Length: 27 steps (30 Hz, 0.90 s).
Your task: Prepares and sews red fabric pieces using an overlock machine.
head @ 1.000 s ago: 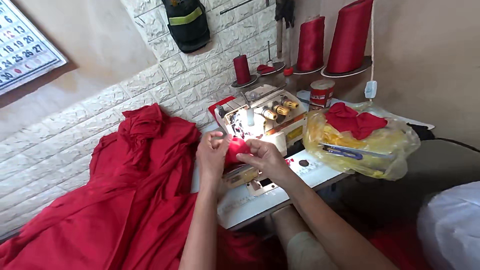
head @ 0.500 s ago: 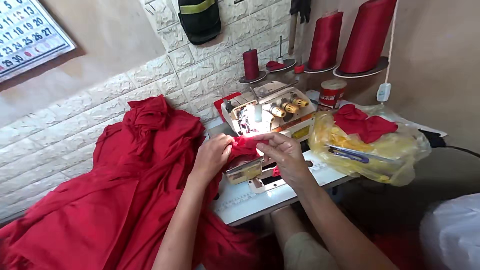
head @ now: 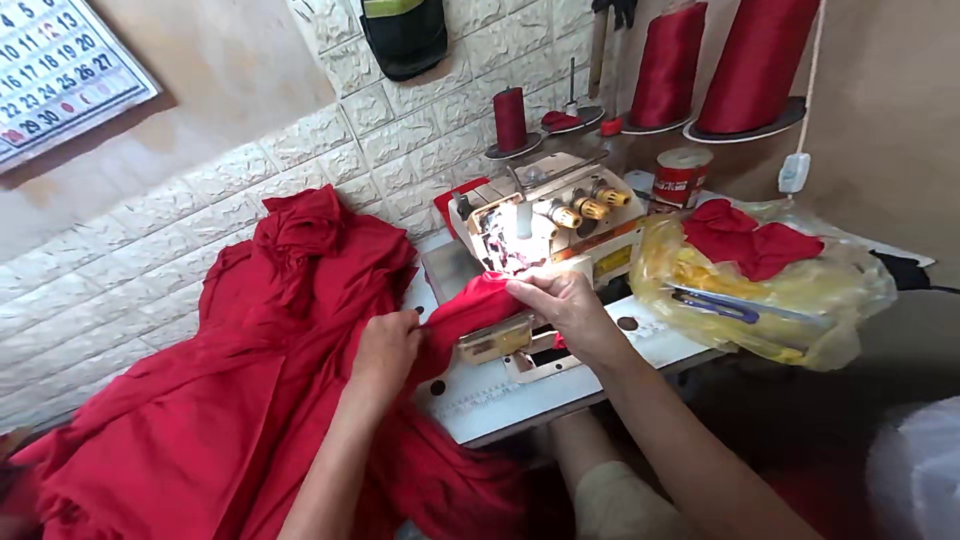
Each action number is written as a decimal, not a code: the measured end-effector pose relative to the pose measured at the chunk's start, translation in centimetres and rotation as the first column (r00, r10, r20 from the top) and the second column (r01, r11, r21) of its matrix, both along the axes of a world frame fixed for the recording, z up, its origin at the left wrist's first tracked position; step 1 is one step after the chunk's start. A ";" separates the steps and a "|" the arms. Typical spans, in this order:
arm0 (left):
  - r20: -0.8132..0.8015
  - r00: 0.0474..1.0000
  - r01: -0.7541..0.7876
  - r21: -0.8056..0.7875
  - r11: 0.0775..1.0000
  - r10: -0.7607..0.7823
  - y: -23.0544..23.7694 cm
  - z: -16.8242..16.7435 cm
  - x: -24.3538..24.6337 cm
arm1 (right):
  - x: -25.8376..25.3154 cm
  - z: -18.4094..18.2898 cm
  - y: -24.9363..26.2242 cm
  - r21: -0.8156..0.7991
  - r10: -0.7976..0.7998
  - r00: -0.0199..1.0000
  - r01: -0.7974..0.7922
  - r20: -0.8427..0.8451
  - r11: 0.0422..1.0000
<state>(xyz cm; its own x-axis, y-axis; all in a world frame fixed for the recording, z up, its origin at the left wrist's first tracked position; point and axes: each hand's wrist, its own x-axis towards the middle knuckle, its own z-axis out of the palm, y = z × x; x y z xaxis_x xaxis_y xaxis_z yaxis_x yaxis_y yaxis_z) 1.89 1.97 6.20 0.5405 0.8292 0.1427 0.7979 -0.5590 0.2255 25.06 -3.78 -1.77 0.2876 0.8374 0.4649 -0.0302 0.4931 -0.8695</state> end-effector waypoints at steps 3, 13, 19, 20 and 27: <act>-0.022 0.994 -0.107 0.126 0.986 0.111 1.8 -1.1 -0.8 | -0.5 -1.6 0.1 0.006 -0.071 0.966 0.075 -0.247 0.997; 0.236 0.949 0.146 0.259 0.955 -0.209 2.5 0.3 2.0 | 0.1 -1.9 0.2 0.127 -0.015 0.954 0.055 -0.299 0.990; -0.187 0.782 0.623 0.237 0.746 -0.594 4.7 -0.8 6.5 | 0.3 -1.6 0.1 0.150 -0.056 0.960 0.100 -0.275 0.984; -0.202 0.770 0.638 0.224 0.736 -0.606 5.0 -0.4 6.5 | 0.4 -1.7 0.1 0.147 -0.055 0.960 0.099 -0.275 0.984; -0.042 0.779 0.626 0.007 0.780 -0.625 3.8 3.1 5.1 | 0.4 -0.8 0.1 0.156 -0.003 0.980 0.035 -0.201 0.987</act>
